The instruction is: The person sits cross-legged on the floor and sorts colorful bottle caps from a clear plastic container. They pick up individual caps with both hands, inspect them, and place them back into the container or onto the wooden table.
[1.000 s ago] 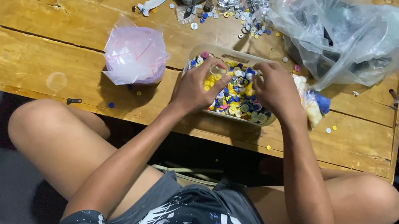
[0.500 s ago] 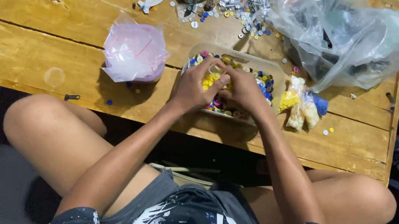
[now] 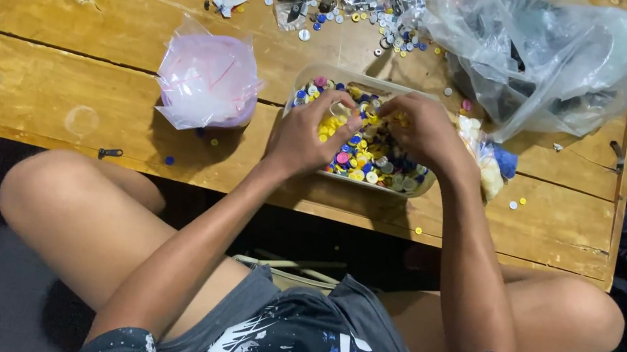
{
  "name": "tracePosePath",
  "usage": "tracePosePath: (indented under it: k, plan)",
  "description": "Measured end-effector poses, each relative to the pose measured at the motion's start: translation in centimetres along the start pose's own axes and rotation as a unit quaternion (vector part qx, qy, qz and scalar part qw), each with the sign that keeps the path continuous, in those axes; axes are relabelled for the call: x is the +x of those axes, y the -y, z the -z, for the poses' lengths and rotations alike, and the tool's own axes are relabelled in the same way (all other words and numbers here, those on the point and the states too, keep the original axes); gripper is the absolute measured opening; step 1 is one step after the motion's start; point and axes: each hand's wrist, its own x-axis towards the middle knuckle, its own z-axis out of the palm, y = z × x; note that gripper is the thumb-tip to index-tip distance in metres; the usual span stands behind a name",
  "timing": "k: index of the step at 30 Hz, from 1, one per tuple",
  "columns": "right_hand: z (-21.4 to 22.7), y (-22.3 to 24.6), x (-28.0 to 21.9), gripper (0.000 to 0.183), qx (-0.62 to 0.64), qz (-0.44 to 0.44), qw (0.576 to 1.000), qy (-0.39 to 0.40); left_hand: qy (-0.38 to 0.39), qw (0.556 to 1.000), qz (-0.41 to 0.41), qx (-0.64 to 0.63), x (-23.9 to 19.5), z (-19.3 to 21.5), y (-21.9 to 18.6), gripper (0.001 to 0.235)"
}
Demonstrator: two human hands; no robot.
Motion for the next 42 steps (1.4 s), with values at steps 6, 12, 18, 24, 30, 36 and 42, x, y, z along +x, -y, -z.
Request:
tracePosePath:
  k: [6, 12, 18, 24, 30, 36, 42]
  plan:
    - [0.8, 0.2, -0.7, 0.027, 0.018, -0.037, 0.999, -0.011, 0.012, 1.0, 0.004, -0.003, 0.0, 0.3, -0.5, 0.036]
    - [2.1, 2.4, -1.3, 0.03, 0.123, -0.06, 0.99, 0.031, 0.021, 1.0, 0.009, 0.004, -0.1, 0.5, -0.6, 0.034]
    - [3.0, 3.4, -1.8, 0.038, 0.421, -0.118, 0.897, 0.066, 0.026, 1.0, 0.011, 0.0, -0.1, 0.5, -1.0, 0.032]
    - [2.2, 4.8, -1.8, 0.026, 0.461, -0.221, 0.86, -0.004, 0.035, 0.999, -0.004, 0.006, -0.2, 0.7, -0.9, 0.033]
    - [1.3, 3.6, -1.6, 0.028, 0.19, -0.129, 0.973, 0.025, 0.038, 0.999, -0.012, 0.009, -0.1, 0.2, 0.0, 0.032]
    - [0.3, 1.0, -1.4, 0.028, 0.012, -0.092, 0.996, -0.003, 0.047, 0.999, -0.015, 0.009, -0.3, 0.6, -0.6, 0.033]
    - [-2.3, 1.7, -1.3, 0.024, -0.163, -0.047, 0.985, -0.036, 0.047, 0.998, -0.027, 0.014, -0.3, 0.5, -0.5, 0.032]
